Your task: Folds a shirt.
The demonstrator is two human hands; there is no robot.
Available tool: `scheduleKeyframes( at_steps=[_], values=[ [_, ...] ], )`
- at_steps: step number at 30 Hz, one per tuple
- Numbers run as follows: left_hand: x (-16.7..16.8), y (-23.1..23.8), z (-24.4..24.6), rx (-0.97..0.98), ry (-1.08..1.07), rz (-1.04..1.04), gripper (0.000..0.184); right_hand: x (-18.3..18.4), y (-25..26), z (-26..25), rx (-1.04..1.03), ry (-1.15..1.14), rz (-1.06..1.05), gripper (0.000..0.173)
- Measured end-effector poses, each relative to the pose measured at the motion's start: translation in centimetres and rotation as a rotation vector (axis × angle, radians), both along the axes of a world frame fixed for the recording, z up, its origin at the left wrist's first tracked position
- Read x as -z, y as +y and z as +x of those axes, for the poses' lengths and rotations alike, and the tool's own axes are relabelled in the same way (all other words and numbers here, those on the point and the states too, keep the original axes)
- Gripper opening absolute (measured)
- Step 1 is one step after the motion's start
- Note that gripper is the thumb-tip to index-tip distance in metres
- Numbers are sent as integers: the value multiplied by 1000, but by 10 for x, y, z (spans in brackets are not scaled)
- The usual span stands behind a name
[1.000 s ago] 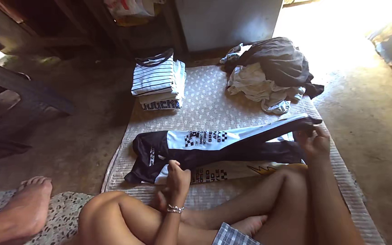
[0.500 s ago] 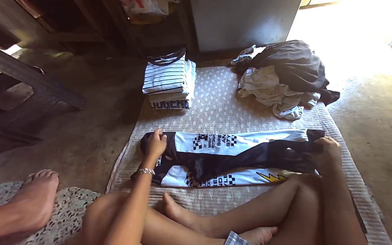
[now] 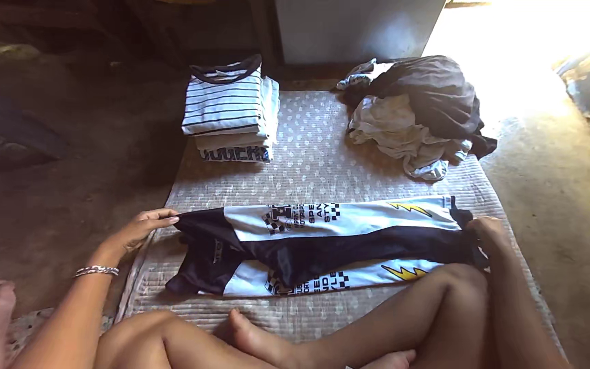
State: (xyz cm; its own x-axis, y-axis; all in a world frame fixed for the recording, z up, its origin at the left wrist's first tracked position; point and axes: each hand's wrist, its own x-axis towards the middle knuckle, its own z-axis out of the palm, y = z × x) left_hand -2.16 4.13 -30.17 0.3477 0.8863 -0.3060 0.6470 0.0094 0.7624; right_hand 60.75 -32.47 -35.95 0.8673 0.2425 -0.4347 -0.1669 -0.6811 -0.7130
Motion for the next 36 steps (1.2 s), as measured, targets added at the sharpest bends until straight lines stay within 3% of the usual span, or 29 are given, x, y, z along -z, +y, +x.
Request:
scheduleKeyframes(
  at_steps=[2,5,7,10,12,15,18,21,23,26,28,30,33,36],
  values=[
    [11,-5,3,-106,-191,-14,21,2,2,3,-42,-10,-57,38],
    [29,-14,13,-247,-499,-5,26,4,-5,7,-81,-62,160,50],
    [40,-16,16,-219,-404,85,23,10,-10,12,-76,-27,264,52],
    [51,-19,14,-51,193,309,26,17,-14,13,-123,-42,71,47],
    [50,-25,20,-77,345,358,32,14,-10,13,-97,-126,-77,46],
    [32,-34,27,-239,279,305,45,18,-4,17,-68,-134,-163,48],
    [28,-48,36,-252,146,111,50,20,-1,15,-226,-23,-139,65],
    [30,-51,41,-204,70,43,41,25,-1,12,-374,68,-80,47],
    [21,-50,47,-262,-118,34,36,24,-4,10,-297,80,55,30],
    [8,-45,54,-333,-240,159,26,11,-8,6,-153,-62,261,25],
    [6,-41,59,-448,-274,218,30,11,-6,9,-108,-197,336,28],
    [13,-41,55,-545,-300,177,38,14,-7,12,-85,-236,290,38],
    [26,-36,46,-622,-229,15,42,23,-10,20,-98,-181,56,52],
    [32,-39,50,-566,-58,-52,43,18,-4,18,-113,-134,-127,72]
  ],
)
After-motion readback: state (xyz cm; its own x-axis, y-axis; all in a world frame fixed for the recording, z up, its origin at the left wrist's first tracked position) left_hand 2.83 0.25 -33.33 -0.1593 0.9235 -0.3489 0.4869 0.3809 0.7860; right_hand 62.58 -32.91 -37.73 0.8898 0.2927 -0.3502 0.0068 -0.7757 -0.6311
